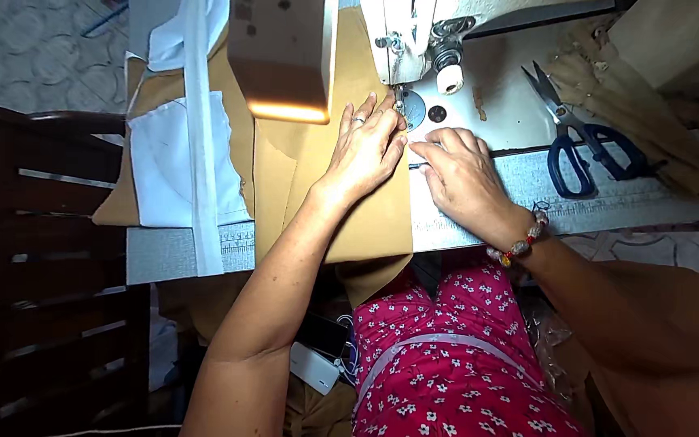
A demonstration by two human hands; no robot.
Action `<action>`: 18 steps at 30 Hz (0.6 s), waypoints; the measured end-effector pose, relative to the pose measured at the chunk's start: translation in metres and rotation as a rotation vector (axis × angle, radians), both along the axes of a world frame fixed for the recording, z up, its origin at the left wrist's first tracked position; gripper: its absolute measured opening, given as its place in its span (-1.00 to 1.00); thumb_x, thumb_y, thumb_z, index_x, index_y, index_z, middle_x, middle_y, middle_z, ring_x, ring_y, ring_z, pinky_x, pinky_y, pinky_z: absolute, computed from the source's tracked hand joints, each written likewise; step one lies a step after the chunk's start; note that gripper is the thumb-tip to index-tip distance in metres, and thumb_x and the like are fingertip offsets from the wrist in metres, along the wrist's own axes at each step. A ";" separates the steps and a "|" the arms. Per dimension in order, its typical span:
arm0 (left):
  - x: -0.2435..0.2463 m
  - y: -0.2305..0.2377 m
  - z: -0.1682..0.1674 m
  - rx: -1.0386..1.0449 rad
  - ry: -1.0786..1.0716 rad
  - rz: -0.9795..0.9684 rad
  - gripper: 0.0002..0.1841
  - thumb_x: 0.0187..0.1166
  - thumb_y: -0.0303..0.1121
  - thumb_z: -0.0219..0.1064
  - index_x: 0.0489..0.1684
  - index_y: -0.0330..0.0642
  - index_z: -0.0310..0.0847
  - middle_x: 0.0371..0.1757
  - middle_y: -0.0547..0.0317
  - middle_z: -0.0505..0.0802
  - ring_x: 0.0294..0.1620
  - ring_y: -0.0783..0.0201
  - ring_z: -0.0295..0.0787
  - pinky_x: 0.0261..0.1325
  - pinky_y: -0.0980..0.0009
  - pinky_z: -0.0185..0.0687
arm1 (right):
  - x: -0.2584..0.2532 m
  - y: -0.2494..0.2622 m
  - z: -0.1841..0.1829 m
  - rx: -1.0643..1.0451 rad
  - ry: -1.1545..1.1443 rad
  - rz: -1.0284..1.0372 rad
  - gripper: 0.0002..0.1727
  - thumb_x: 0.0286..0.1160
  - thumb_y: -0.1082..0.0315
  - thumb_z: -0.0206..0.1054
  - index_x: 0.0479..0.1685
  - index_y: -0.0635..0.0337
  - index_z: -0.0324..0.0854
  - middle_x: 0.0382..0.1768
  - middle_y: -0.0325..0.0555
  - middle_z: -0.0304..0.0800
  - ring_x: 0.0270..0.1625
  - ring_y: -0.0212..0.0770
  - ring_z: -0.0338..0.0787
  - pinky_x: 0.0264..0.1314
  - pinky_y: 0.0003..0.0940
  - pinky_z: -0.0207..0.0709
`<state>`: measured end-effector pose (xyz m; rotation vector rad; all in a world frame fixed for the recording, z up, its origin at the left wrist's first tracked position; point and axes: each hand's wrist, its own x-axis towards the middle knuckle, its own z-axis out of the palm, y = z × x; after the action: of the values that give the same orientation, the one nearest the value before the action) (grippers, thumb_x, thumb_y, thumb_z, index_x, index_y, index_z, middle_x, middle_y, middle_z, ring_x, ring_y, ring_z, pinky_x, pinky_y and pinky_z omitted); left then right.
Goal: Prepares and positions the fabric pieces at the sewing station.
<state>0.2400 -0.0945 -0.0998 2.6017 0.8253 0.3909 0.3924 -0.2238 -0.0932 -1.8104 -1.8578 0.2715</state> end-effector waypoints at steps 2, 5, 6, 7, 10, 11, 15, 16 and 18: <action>-0.007 -0.011 0.009 -0.022 0.077 0.007 -0.53 0.80 -0.08 0.00 0.39 -0.21 0.62 0.80 -0.15 0.38 0.88 -0.26 0.02 0.77 -0.43 -0.39 | -0.003 -0.008 -0.007 0.035 0.018 0.011 -0.62 0.62 0.45 0.19 0.32 0.18 0.76 0.34 0.26 0.71 0.54 0.34 0.56 0.57 0.27 0.31; -0.024 -0.038 0.015 -0.039 0.116 0.034 -0.42 0.72 0.05 0.13 0.50 -0.17 0.60 0.82 -0.16 0.33 0.88 -0.24 0.04 0.78 -0.42 -0.35 | -0.004 -0.012 -0.018 0.086 0.015 0.003 -0.63 0.67 0.42 0.15 0.30 0.16 0.77 0.41 0.25 0.70 0.62 0.38 0.50 0.70 0.31 0.20; -0.028 -0.045 0.013 -0.032 0.096 0.046 -0.41 0.70 0.06 0.19 0.49 -0.21 0.61 0.75 -0.16 0.46 0.83 -0.24 0.19 0.77 -0.40 -0.23 | -0.005 -0.013 -0.020 0.087 0.011 -0.002 -0.63 0.67 0.43 0.14 0.31 0.16 0.76 0.43 0.25 0.69 0.63 0.38 0.49 0.72 0.31 0.18; -0.032 -0.051 0.009 -0.003 0.054 0.058 -0.44 0.70 0.03 0.21 0.44 -0.24 0.66 0.65 -0.15 0.59 0.76 -0.24 0.33 0.75 -0.36 -0.07 | -0.006 -0.013 -0.021 0.088 0.000 -0.007 -0.61 0.66 0.45 0.13 0.32 0.16 0.76 0.44 0.25 0.68 0.64 0.38 0.48 0.73 0.30 0.16; -0.030 -0.056 -0.003 0.154 -0.106 0.099 -0.66 0.73 -0.19 0.27 0.11 -0.24 0.85 0.35 -0.08 0.85 0.51 -0.23 0.67 0.62 -0.23 0.36 | -0.009 -0.013 -0.025 0.111 -0.046 -0.023 -0.59 0.61 0.50 0.12 0.32 0.16 0.76 0.44 0.26 0.68 0.63 0.40 0.49 0.73 0.30 0.17; -0.028 -0.055 -0.006 0.205 -0.146 0.113 -0.72 0.72 -0.25 0.28 0.01 -0.22 0.88 0.27 -0.04 0.89 0.45 -0.21 0.73 0.57 -0.20 0.43 | -0.010 -0.013 -0.026 0.119 -0.051 -0.025 -0.58 0.59 0.52 0.13 0.31 0.16 0.76 0.44 0.27 0.68 0.62 0.41 0.49 0.72 0.31 0.17; -0.023 -0.051 -0.004 0.264 -0.143 0.113 -0.75 0.72 -0.29 0.26 -0.11 -0.23 0.85 0.20 -0.02 0.92 0.39 -0.15 0.78 0.51 -0.19 0.45 | -0.009 -0.017 -0.023 0.086 -0.071 -0.012 -0.57 0.60 0.53 0.12 0.37 0.19 0.71 0.49 0.30 0.62 0.66 0.44 0.42 0.75 0.32 0.10; -0.023 -0.052 0.000 0.231 -0.107 0.106 -0.71 0.73 -0.22 0.26 -0.08 -0.23 0.85 0.24 -0.03 0.90 0.43 -0.16 0.75 0.54 -0.22 0.41 | -0.010 -0.016 -0.025 0.102 -0.084 -0.028 -0.58 0.61 0.50 0.12 0.35 0.16 0.74 0.48 0.26 0.65 0.65 0.41 0.45 0.74 0.30 0.14; -0.024 -0.052 0.004 0.167 -0.070 0.099 -0.66 0.69 -0.13 0.30 -0.03 -0.24 0.84 0.31 -0.05 0.87 0.48 -0.18 0.69 0.59 -0.21 0.37 | -0.010 -0.014 -0.027 0.121 -0.090 -0.044 -0.59 0.62 0.48 0.12 0.32 0.13 0.76 0.46 0.23 0.68 0.64 0.38 0.48 0.73 0.28 0.16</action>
<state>0.2161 -0.1460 -0.0960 2.6879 0.9363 0.5996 0.3822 -0.2379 -0.1205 -1.8047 -1.8498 0.0611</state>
